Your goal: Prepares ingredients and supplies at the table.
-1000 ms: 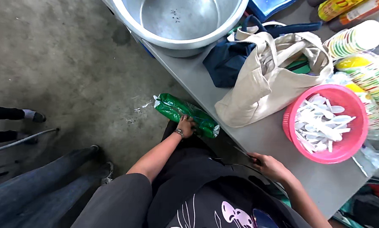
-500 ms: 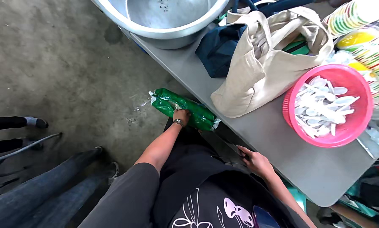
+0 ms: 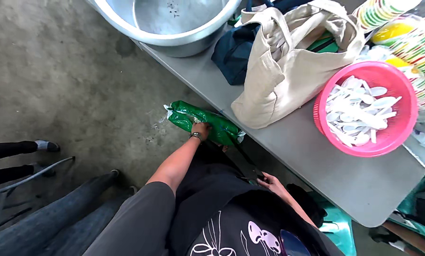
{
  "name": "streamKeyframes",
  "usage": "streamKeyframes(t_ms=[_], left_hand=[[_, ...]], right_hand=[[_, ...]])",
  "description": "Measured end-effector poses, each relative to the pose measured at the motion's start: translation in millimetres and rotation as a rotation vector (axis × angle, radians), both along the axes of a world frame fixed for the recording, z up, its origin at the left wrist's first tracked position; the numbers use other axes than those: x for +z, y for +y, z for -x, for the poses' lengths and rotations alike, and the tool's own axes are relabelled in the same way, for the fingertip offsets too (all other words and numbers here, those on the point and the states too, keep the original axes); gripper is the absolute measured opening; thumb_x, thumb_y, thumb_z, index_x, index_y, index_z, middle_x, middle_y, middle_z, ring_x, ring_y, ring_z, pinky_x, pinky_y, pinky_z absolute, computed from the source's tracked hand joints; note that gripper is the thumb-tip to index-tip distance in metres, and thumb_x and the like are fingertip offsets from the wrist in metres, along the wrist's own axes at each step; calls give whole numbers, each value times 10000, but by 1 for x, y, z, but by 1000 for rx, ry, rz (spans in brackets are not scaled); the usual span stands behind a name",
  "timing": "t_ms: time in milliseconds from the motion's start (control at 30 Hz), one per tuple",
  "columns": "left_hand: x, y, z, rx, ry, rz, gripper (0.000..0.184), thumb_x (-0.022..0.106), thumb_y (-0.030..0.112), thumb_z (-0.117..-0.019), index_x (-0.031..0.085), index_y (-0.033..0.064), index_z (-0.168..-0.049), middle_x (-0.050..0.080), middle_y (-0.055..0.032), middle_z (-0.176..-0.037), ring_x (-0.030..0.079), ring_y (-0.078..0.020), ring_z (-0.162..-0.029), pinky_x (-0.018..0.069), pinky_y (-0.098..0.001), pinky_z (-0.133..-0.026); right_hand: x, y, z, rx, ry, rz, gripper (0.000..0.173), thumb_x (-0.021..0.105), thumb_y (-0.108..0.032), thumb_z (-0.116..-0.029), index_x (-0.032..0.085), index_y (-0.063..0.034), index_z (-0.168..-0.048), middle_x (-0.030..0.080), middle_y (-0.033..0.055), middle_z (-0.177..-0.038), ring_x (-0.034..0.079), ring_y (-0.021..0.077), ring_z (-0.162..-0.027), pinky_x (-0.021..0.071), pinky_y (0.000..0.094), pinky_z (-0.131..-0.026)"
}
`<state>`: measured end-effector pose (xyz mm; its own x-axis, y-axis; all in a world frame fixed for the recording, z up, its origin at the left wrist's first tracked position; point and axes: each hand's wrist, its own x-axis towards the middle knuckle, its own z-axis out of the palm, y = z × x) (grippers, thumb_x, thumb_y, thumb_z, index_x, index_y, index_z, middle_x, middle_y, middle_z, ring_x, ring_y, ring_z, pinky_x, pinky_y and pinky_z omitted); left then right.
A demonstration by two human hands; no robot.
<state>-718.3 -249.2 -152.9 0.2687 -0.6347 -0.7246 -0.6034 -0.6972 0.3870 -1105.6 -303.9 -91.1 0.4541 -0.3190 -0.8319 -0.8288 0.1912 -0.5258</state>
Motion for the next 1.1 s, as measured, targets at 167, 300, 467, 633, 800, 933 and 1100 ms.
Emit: streamKeyframes(t_ms=[167,300,467,633,800,933,1100], left_hand=[[3,2,2,-10,-2,19,353,512,278,-1088,706,34,-1254,712,-214,-1227,624,-395,-1244,333,-595,-1176],[6,2,1,-44,0,-7,360,494,283,-1098,699,44,-1272,707,-209,-1241,618,-379,-1256,320,-587,-1184],[0,11,7,-31,-65,92,293,539,224,-1078,727,30,-1191,727,-231,-1135,659,-423,-1140,382,-637,-1113],[5,16,9,-95,-25,34,294,541,229,-1076,730,50,-1214,724,-206,-1178,646,-385,-1188,344,-605,-1159],[11,31,9,-170,4,28,418,553,347,-1069,689,5,-1268,681,-215,-1292,575,-365,-1318,283,-534,-1230],[11,17,17,-391,-40,-80,445,530,380,-1069,634,81,-1381,645,-194,-1370,539,-361,-1359,270,-560,-1219],[6,16,27,-340,40,59,343,503,227,-1087,689,5,-1270,661,-211,-1332,562,-362,-1335,320,-531,-1206]], right_hand=[[-25,8,-5,-286,-42,-262,146,556,-112,-1049,610,14,-1099,556,5,-730,514,52,-543,463,221,-508],[-41,17,-35,-290,-83,-164,202,577,-100,-1042,624,39,-1180,584,6,-795,528,29,-619,486,215,-612],[-62,26,-35,75,65,197,396,587,-242,-1043,629,-44,-1383,722,221,-1136,700,347,-1046,523,557,-970],[-59,13,-80,185,-52,332,430,536,-286,-1054,593,-51,-1410,721,208,-1031,706,367,-947,547,567,-882],[-30,-1,-156,385,-193,357,497,484,-441,-1053,570,-146,-1444,743,135,-1089,716,328,-1025,541,579,-934],[-10,-5,-104,328,-245,593,449,536,-370,-1023,634,-53,-1327,724,173,-899,721,375,-835,568,601,-746],[29,-17,0,345,-9,631,386,575,-189,-954,637,-39,-1304,710,235,-883,709,456,-813,532,666,-696]])
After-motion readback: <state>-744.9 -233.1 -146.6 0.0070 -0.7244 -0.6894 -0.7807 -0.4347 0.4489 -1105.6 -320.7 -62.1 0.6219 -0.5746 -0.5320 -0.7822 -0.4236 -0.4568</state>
